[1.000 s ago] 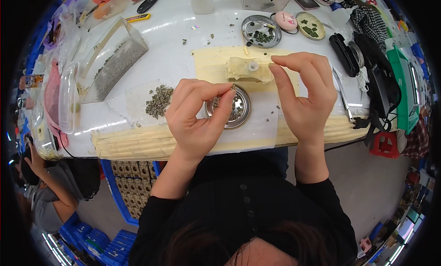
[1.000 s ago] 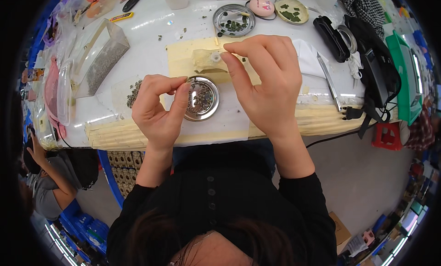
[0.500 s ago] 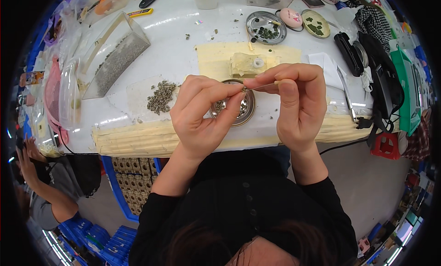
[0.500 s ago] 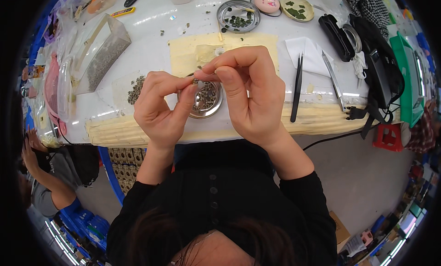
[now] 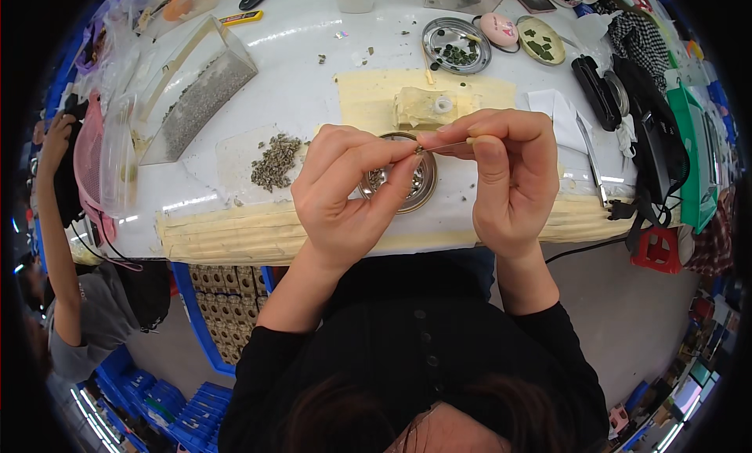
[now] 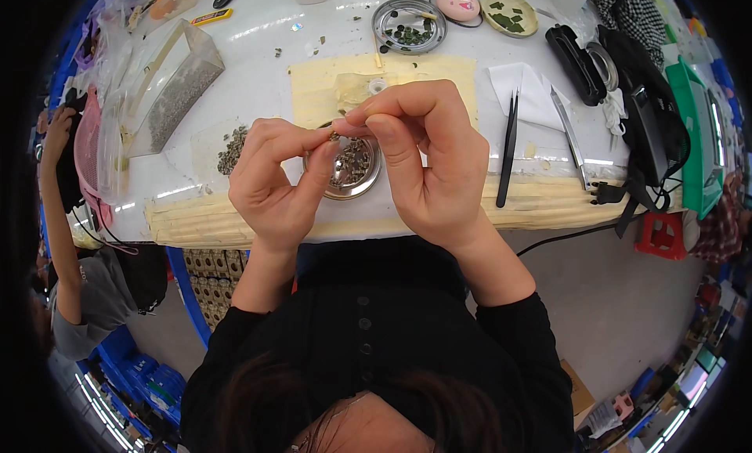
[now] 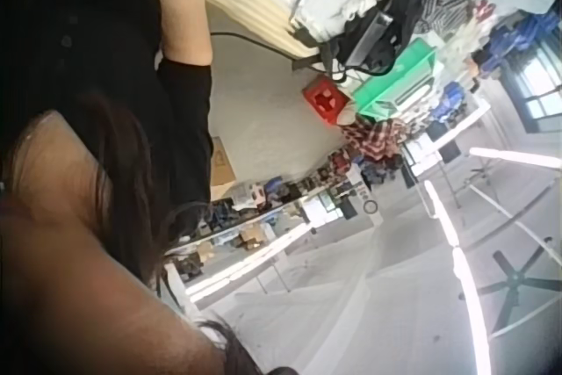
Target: Manually assemble and inspect small mechanical toy components using tweezers at a workshop bench.
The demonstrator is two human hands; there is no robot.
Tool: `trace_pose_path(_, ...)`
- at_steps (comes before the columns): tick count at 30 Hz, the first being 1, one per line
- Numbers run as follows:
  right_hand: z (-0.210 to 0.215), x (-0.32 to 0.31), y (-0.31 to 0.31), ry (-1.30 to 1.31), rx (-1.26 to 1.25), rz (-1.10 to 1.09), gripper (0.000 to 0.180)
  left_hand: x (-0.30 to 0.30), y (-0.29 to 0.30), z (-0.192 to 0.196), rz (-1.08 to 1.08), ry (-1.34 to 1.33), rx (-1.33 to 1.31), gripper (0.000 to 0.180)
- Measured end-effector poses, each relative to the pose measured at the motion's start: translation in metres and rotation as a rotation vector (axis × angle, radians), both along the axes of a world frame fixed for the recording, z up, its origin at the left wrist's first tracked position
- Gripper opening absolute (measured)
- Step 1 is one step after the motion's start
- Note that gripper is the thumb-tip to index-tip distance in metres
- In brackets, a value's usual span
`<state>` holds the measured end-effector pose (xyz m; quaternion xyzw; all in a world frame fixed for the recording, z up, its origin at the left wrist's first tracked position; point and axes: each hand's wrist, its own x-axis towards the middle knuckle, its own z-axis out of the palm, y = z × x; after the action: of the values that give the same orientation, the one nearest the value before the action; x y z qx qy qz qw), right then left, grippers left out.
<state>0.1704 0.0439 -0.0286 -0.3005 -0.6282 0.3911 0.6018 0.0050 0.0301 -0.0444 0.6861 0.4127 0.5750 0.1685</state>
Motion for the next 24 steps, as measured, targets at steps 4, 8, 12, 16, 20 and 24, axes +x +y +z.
trace_pose_path(4, 0.000, 0.000, 0.000, -0.005, 0.004, -0.003, 0.012, 0.000, 0.000, 0.000, 0.000, -0.004, 0.001, 0.018)
trace_pose_path(8, 0.000, 0.000, 0.000, -0.005, -0.001, 0.000, 0.011, 0.001, 0.000, 0.001, 0.003, -0.005, -0.008, 0.018)
trace_pose_path(12, 0.000, -0.001, 0.000, 0.069, -0.042, 0.031, 0.013, 0.000, -0.001, 0.000, 0.001, -0.003, -0.001, 0.018)
trace_pose_path(16, 0.007, 0.004, 0.004, 0.127, -0.078, -0.034, 0.014, 0.002, 0.001, 0.001, 0.030, -0.020, 0.016, 0.021)
trace_pose_path(20, 0.005, 0.015, 0.020, -0.236, 0.131, -0.328, 0.008, 0.000, 0.000, 0.002, 0.037, -0.026, 0.021, 0.022)
trace_pose_path(24, 0.003, 0.015, 0.030, -0.525, 0.318, -0.481, 0.006, 0.000, 0.001, 0.000, 0.046, -0.024, 0.048, 0.022)
